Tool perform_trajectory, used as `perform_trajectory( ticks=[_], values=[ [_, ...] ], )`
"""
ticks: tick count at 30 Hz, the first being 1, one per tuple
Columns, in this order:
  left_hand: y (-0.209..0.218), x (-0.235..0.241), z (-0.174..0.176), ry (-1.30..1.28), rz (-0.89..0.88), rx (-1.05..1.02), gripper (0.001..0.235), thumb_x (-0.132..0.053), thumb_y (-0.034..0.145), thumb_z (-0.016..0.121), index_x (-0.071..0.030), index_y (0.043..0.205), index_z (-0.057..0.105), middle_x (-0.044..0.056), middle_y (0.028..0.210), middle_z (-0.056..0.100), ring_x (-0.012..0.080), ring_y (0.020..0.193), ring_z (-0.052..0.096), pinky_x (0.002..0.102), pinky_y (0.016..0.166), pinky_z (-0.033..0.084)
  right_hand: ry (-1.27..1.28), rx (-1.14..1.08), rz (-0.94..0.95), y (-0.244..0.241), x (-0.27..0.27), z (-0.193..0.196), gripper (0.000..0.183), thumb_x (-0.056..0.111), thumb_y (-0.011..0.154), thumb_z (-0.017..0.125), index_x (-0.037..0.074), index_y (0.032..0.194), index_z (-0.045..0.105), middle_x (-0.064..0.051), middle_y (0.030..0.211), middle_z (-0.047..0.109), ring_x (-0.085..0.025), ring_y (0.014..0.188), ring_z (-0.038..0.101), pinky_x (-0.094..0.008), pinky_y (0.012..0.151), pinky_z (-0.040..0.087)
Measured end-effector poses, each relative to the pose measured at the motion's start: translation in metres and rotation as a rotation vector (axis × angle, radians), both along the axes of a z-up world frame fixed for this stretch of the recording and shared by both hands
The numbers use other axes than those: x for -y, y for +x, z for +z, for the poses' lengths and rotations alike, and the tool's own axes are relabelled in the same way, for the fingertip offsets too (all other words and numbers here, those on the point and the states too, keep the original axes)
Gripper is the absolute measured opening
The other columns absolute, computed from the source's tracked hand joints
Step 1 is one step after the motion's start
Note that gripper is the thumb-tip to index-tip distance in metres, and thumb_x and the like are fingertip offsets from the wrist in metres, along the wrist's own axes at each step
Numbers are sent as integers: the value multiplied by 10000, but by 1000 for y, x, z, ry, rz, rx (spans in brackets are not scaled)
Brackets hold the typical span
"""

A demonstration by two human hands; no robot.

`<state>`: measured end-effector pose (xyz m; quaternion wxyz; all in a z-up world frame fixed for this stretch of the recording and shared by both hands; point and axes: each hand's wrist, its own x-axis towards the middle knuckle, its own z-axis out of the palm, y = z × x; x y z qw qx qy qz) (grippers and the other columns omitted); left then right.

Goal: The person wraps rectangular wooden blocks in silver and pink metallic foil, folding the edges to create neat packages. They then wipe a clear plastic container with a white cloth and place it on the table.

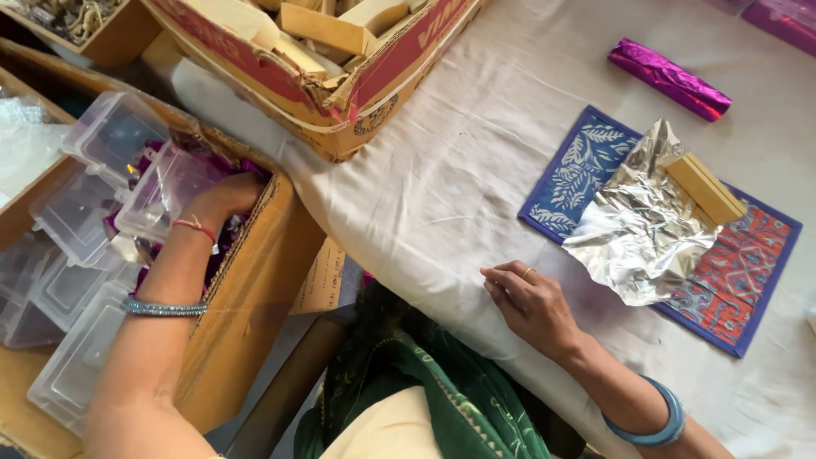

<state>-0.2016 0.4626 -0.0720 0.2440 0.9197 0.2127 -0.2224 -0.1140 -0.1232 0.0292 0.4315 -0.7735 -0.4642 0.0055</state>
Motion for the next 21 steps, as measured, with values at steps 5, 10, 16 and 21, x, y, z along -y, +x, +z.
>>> perform_trajectory(
  ticks=[5, 10, 16, 21],
  values=[
    [-15, 37, 82, 314, -44, 39, 475, -391, 967, 526, -6, 1132, 749, 292, 1159, 704, 447, 1096, 678, 504, 937, 536, 14, 46, 22, 2, 3, 0, 205, 39, 903, 704, 46, 1107, 726, -100, 996, 724, -250, 746, 712, -350, 637, 568],
    [-41, 134, 200, 530, 47, 233, 447, -393, 1055, 499, -36, 1036, 768, 277, 983, 724, 482, 937, 681, 559, 887, 522, -4, 76, 44, 3, 2, -2, 203, 35, 892, 707, 51, 1093, 732, -99, 989, 725, -253, 743, 711, -361, 631, 567],
    [-46, 163, 210, 611, 286, 664, 423, -401, 1118, 522, -49, 1035, 741, 275, 929, 694, 494, 899, 656, 594, 799, 504, 8, 142, 61, -2, 3, 5, 172, 43, 897, 710, 64, 1066, 734, -90, 974, 722, -256, 760, 710, -360, 642, 571],
    [-31, 86, 116, 461, 240, 340, 485, -425, 1075, 479, -24, 1074, 752, 312, 1060, 694, 500, 1018, 644, 562, 914, 506, 7, 169, 104, 3, 2, 2, 153, 53, 902, 708, 50, 1052, 732, -86, 977, 722, -251, 769, 705, -363, 642, 572]
  ],
)
